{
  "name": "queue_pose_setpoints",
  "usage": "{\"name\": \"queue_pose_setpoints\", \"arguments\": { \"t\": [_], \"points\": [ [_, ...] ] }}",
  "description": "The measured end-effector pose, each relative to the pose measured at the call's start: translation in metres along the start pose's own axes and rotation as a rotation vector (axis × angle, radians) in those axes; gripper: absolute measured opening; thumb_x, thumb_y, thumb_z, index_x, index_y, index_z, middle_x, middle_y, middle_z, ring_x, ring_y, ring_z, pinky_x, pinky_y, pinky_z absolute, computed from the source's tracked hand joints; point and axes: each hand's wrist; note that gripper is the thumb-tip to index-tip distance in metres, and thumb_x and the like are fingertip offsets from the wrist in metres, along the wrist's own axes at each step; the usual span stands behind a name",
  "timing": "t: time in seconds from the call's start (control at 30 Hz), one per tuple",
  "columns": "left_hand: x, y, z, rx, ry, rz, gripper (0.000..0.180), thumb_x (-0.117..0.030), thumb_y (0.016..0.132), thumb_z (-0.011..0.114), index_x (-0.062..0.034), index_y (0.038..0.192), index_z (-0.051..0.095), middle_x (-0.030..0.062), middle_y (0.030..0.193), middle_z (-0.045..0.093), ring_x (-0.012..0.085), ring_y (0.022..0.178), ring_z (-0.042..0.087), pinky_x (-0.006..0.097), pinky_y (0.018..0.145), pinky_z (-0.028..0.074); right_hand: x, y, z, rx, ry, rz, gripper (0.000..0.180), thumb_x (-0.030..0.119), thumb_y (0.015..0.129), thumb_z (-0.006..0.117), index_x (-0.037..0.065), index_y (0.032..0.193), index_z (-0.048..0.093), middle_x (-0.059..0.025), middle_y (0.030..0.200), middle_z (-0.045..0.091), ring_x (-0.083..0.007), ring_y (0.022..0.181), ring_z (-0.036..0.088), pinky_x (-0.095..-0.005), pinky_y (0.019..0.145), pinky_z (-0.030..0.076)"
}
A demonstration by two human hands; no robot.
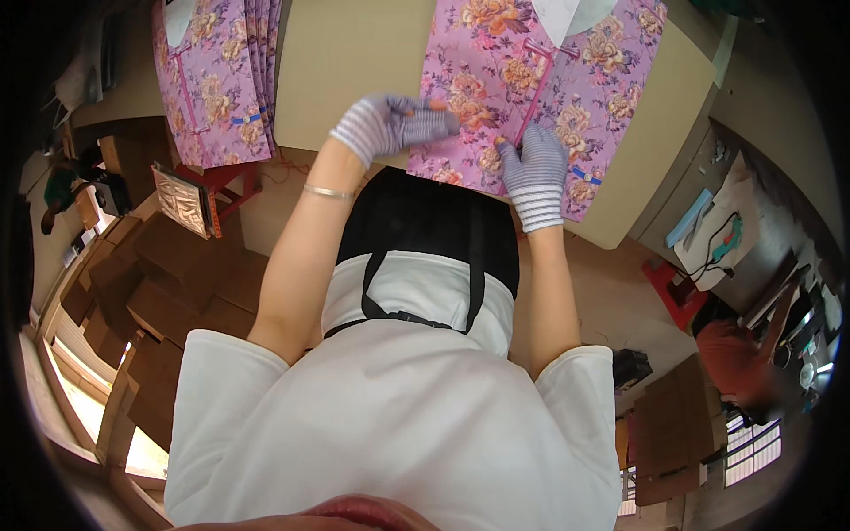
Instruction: Folding pink floral shirts and stacking them at a garment processing station.
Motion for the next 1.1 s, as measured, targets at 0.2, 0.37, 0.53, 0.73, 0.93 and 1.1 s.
{"name": "queue_pose_setpoints", "arguments": {
  "t": [0.2,0.37,0.53,0.73,0.93,1.1],
  "points": [
    [-0.072,0.043,0.061,0.054,-0.011,0.048,0.052,0.000,0.082,0.028,0.0263,0.126,0.038,0.0465,0.125,0.049,0.0602,0.115,0.053,0.057,0.097,0.056,0.006,0.001,-0.003,0.023,-0.014,0.029,0.031,0.020,0.076,0.079,0.004,0.075,0.053,-0.0135,0.068,0.053,-0.0364,0.071,0.055,-0.0479,0.067,0.041],
    [-0.127,0.066,0.115,-0.009,0.082,0.116,0.044,-0.007,0.092,0.025,0.0205,0.121,0.043,0.0415,0.120,0.055,0.0575,0.107,0.060,0.060,0.092,0.056,0.002,-0.009,-0.010,-0.010,-0.036,-0.005,0.028,0.017,0.077,0.075,0.006,0.067,0.050,-0.0108,0.065,0.051,-0.0331,0.067,0.053,-0.0442,0.065,0.038],
    [-0.180,0.084,0.137,0.096,0.235,0.066,0.041,-0.006,0.092,0.028,0.0180,0.120,0.047,0.0420,0.122,0.056,0.0550,0.110,0.060,0.060,0.099,0.050,-0.009,-0.025,-0.011,-0.042,-0.002,0.038,0.025,0.015,0.076,0.072,0.007,0.065,0.050,-0.0088,0.063,0.050,-0.0306,0.066,0.053,-0.0436,0.064,0.036],
    [-0.193,0.103,0.171,0.247,0.358,0.194,0.045,-0.006,0.091,0.028,0.0186,0.124,0.046,0.0424,0.132,0.049,0.0540,0.122,0.053,0.060,0.106,0.044,-0.015,-0.042,-0.015,-0.127,0.036,0.114,0.027,0.013,0.078,0.071,0.006,0.064,0.048,-0.0106,0.061,0.048,-0.0298,0.064,0.051,-0.0428,0.065,0.036],
    [-0.232,0.132,0.139,0.239,0.114,0.753,0.048,-0.013,0.094,0.027,0.0176,0.125,0.047,0.0404,0.132,0.050,0.0543,0.120,0.054,0.056,0.101,0.050,-0.006,-0.023,-0.010,-0.063,0.222,0.215,0.020,0.017,0.092,0.063,0.001,0.079,0.062,-0.0111,0.065,0.059,-0.0226,0.061,0.058,-0.0382,0.059,0.044],
    [-0.095,0.081,0.062,0.564,0.205,1.023,0.062,-0.026,0.099,0.056,0.0090,0.143,0.031,0.0310,0.151,0.033,0.0407,0.141,0.036,0.050,0.118,0.032,-0.026,-0.016,-0.025,-0.181,0.613,0.375,0.030,0.019,0.106,0.048,-0.004,0.115,0.065,-0.0071,0.088,0.070,-0.0125,0.076,0.065,-0.0259,0.072,0.054]
  ]
}}
Point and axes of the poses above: each hand's wrist, its own y-axis towards the middle knuckle, its own z-axis out of the palm, x = y × z
